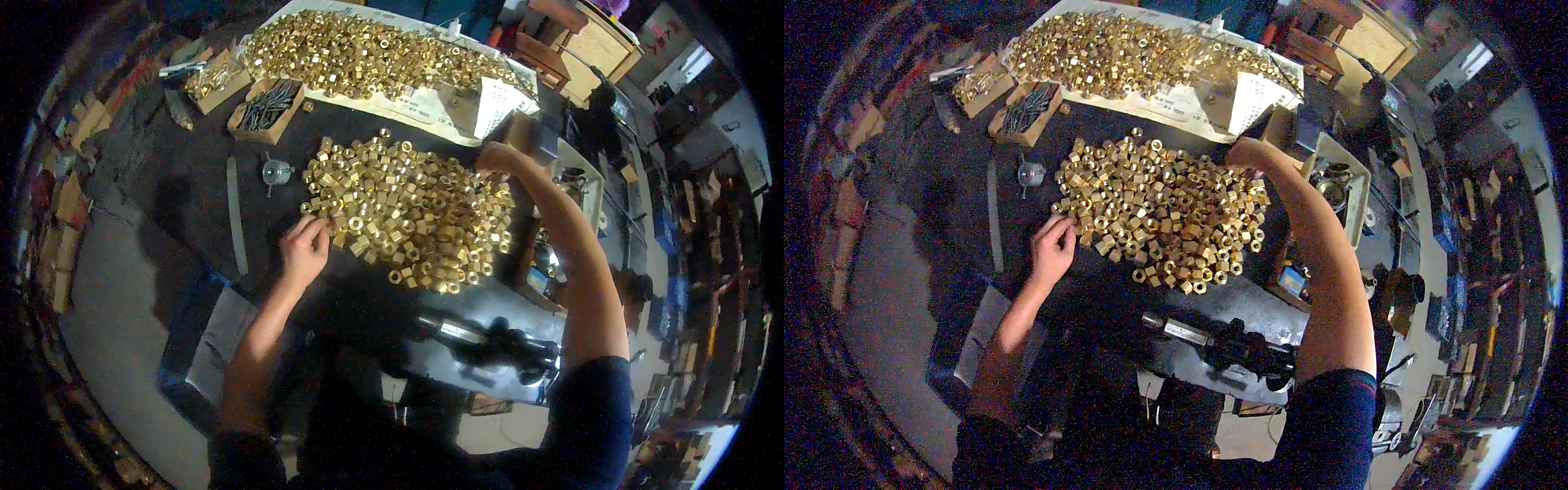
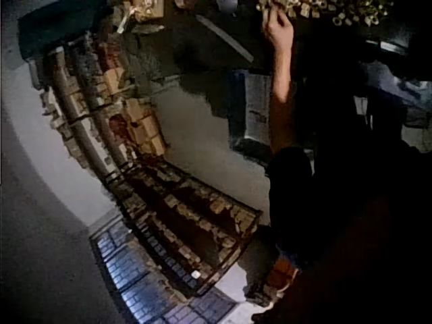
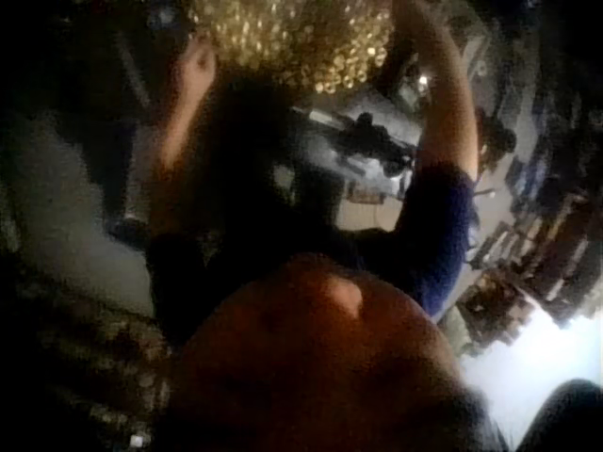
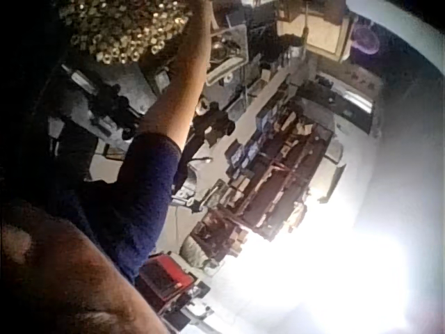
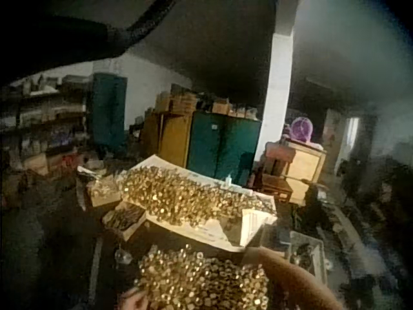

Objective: The person operates a benchtop threading machine in a workshop, using a wrench to tighten the chuck and a handle to cut threads on brass nuts. They repeatedly pick up nuts from a large pile, insert them into the machine, and place the finished pieces into a blue bin. The person also uses a flashlight to inspect the pile of nuts during the process.

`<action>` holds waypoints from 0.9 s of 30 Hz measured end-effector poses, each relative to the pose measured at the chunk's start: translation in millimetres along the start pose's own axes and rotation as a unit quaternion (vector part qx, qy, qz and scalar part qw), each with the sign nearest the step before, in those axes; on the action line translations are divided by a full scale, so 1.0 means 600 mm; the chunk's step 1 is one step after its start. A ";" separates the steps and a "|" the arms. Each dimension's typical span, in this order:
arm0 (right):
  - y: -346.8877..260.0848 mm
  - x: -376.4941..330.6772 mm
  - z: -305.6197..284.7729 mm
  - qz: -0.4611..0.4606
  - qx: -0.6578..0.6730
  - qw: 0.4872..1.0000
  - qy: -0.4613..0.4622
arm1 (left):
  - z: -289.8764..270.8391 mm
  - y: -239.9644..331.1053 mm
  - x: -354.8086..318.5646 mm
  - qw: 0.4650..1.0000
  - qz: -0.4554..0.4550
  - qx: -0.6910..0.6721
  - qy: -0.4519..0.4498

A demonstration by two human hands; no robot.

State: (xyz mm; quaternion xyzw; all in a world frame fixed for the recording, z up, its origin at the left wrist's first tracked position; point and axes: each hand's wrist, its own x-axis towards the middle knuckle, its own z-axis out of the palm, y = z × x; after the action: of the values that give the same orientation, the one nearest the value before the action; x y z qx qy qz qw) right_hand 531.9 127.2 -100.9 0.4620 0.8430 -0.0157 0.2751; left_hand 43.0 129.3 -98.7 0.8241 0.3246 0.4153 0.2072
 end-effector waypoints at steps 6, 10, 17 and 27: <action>-0.101 -0.088 -0.171 0.302 0.285 0.909 0.022 | -0.005 -0.031 -0.015 1.000 0.007 0.027 0.007; -0.199 -0.247 -0.296 0.327 0.464 0.786 0.244 | -0.002 -0.011 0.008 1.000 0.004 -0.007 0.000; -0.640 -0.423 -0.365 0.048 0.593 0.559 0.577 | -0.108 0.166 -0.180 0.953 -0.156 -0.254 0.049; -1.142 -0.413 0.200 0.425 0.860 0.118 0.256 | -0.174 0.083 -0.567 0.837 -0.394 -0.003 -0.380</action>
State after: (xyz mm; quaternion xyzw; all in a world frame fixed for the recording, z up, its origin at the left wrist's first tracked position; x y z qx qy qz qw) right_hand 150.6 -489.6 -240.2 0.6534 -0.0395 -0.4921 -0.5739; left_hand -175.3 -139.0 -195.9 0.7191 0.5160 -0.0462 0.4632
